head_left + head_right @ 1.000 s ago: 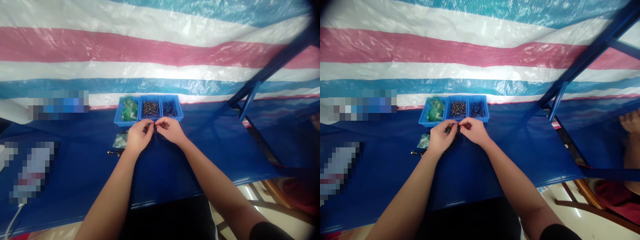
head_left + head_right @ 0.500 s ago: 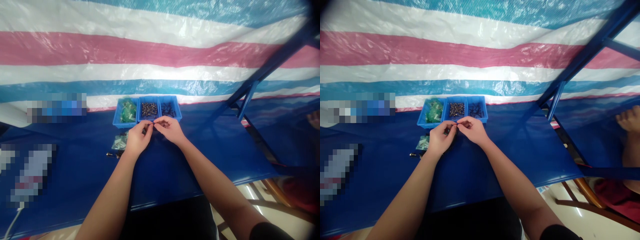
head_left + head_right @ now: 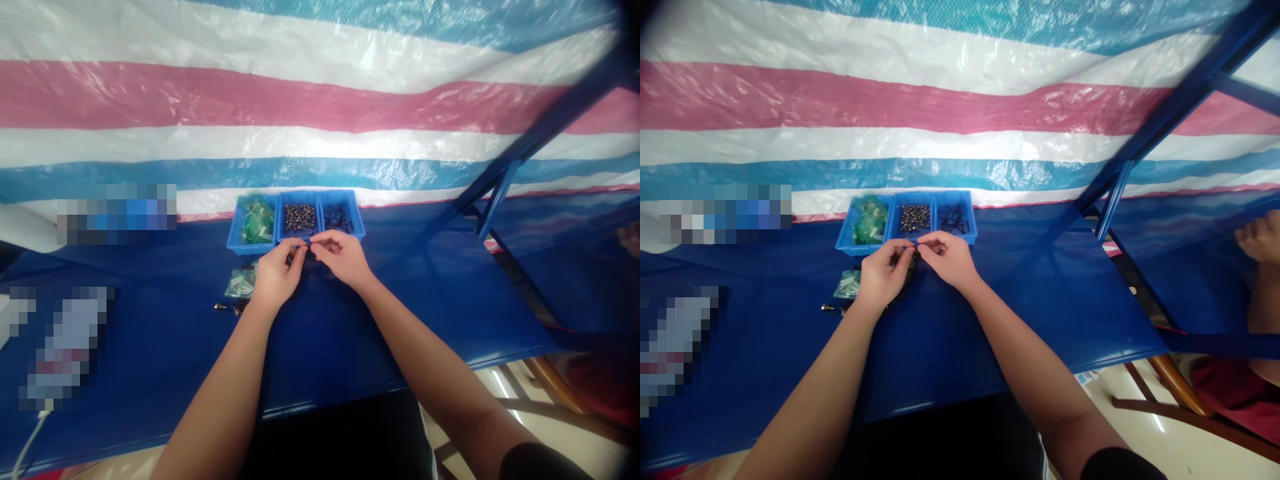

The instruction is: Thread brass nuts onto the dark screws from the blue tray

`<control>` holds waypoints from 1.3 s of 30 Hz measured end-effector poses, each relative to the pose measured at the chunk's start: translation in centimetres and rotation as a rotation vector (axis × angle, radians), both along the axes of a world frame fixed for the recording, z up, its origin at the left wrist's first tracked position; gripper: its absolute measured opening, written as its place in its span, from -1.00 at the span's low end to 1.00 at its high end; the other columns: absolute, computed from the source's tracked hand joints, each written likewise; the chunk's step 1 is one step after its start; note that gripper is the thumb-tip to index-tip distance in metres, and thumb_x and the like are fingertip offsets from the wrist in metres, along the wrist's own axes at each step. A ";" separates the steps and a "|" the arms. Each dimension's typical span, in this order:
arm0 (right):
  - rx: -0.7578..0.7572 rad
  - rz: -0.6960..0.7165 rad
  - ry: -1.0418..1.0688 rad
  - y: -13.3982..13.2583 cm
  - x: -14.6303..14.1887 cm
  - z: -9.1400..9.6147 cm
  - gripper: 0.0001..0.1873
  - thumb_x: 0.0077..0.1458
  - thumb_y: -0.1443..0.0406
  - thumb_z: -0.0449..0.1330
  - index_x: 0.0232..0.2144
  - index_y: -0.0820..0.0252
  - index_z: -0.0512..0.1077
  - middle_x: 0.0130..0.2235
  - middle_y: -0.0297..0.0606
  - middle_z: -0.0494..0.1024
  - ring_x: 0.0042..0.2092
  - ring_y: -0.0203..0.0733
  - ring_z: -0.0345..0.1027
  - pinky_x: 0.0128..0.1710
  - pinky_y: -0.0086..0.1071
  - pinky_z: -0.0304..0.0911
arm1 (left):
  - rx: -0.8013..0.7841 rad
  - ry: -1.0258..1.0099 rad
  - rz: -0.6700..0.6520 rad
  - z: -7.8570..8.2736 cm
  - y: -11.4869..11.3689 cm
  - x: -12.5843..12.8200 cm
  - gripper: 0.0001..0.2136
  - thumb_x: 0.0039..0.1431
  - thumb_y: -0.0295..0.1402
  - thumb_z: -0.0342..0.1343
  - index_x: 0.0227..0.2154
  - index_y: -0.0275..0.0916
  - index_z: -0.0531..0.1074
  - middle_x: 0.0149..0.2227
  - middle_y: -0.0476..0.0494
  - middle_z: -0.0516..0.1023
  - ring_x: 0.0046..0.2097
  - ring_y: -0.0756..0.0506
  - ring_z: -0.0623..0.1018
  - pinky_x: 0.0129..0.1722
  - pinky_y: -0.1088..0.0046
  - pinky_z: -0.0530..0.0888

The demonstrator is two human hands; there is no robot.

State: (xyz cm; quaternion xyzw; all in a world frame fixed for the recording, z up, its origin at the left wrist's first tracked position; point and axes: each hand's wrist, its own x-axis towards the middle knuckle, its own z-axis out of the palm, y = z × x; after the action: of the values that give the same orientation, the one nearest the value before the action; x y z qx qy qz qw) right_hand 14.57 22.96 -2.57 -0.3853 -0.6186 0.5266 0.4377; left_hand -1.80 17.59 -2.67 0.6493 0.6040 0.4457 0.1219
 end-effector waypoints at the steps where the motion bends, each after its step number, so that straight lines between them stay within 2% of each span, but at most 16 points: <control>1: 0.004 -0.004 0.003 0.0 0.0 0.0 -0.78 0.07 0.17 0.31 -0.24 0.15 0.57 -0.29 -0.25 0.63 -0.31 -0.26 0.50 -0.21 -0.30 0.47 | -0.006 0.000 0.001 0.1 0.0 0.0 -0.77 0.33 -0.19 0.07 -0.15 -0.20 0.53 -0.43 -0.01 0.53 -0.45 0.02 0.46 -0.39 0.53 0.38; 6: -0.007 -0.012 -0.001 -0.1 0.0 0.0 -0.77 0.06 0.17 0.32 -0.25 0.15 0.56 -0.29 -0.24 0.64 -0.30 -0.24 0.51 -0.20 -0.29 0.49 | -0.018 -0.001 0.003 0.2 -0.1 0.0 -0.72 0.37 -0.15 0.02 -0.19 -0.22 0.53 -0.35 -0.08 0.60 -0.38 -0.01 0.53 -0.31 0.51 0.42; 12: -0.002 -0.018 0.008 0.1 0.0 -0.1 -0.78 0.06 0.16 0.32 -0.26 0.14 0.56 -0.31 -0.25 0.63 -0.32 -0.24 0.51 -0.20 -0.27 0.50 | -0.002 -0.011 0.022 -0.1 0.0 0.0 -0.73 0.32 -0.16 0.08 -0.07 -0.18 0.51 -0.44 0.01 0.52 -0.43 0.01 0.49 -0.36 0.54 0.40; 16: 0.005 -0.012 0.008 0.0 0.0 -0.1 -0.78 0.07 0.17 0.32 -0.26 0.15 0.56 -0.31 -0.25 0.63 -0.31 -0.23 0.51 -0.21 -0.27 0.49 | 0.012 -0.010 0.027 -0.1 0.0 0.1 -0.78 0.32 -0.20 0.09 -0.12 -0.19 0.52 -0.48 0.04 0.47 -0.46 0.04 0.44 -0.40 0.58 0.36; 22: 0.016 -0.007 0.039 0.0 0.0 -0.1 -0.77 0.08 0.19 0.32 -0.21 0.14 0.54 -0.32 -0.29 0.60 -0.35 -0.27 0.49 -0.23 -0.29 0.48 | -0.015 -0.003 0.022 -0.1 0.0 0.0 -0.77 0.35 -0.19 0.05 -0.14 -0.19 0.52 -0.41 -0.01 0.55 -0.45 0.03 0.48 -0.36 0.54 0.39; 27: 0.022 0.001 0.051 0.1 0.0 -0.6 -0.78 0.09 0.19 0.32 -0.22 0.15 0.55 -0.26 -0.24 0.63 -0.29 -0.23 0.54 -0.19 -0.26 0.51 | -0.025 -0.005 0.031 -0.1 0.0 0.0 -0.73 0.36 -0.16 0.03 -0.14 -0.21 0.52 -0.38 -0.05 0.58 -0.39 0.00 0.53 -0.31 0.52 0.42; 33: 0.030 -0.013 0.069 0.3 0.0 -0.7 -0.78 0.06 0.18 0.33 -0.24 0.15 0.56 -0.28 -0.25 0.64 -0.31 -0.22 0.55 -0.22 -0.26 0.53 | -0.010 -0.022 0.025 0.2 -0.1 0.2 -0.74 0.35 -0.19 0.06 -0.04 -0.19 0.50 -0.47 0.05 0.50 -0.49 0.05 0.44 -0.36 0.56 0.39; 39: 0.035 -0.007 0.076 0.3 -0.1 -1.0 -0.78 0.05 0.18 0.33 -0.24 0.13 0.55 -0.27 -0.27 0.63 -0.30 -0.22 0.56 -0.21 -0.26 0.54 | 0.004 -0.018 0.027 -0.1 0.0 0.1 -0.79 0.33 -0.23 0.07 -0.11 -0.19 0.51 -0.46 0.05 0.51 -0.48 0.07 0.43 -0.37 0.58 0.38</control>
State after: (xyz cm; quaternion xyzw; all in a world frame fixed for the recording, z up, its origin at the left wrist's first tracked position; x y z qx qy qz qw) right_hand 14.43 23.30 -3.57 -0.3596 -0.6093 0.5283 0.4694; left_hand -1.69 17.56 -2.77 0.6373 0.6108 0.4543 0.1202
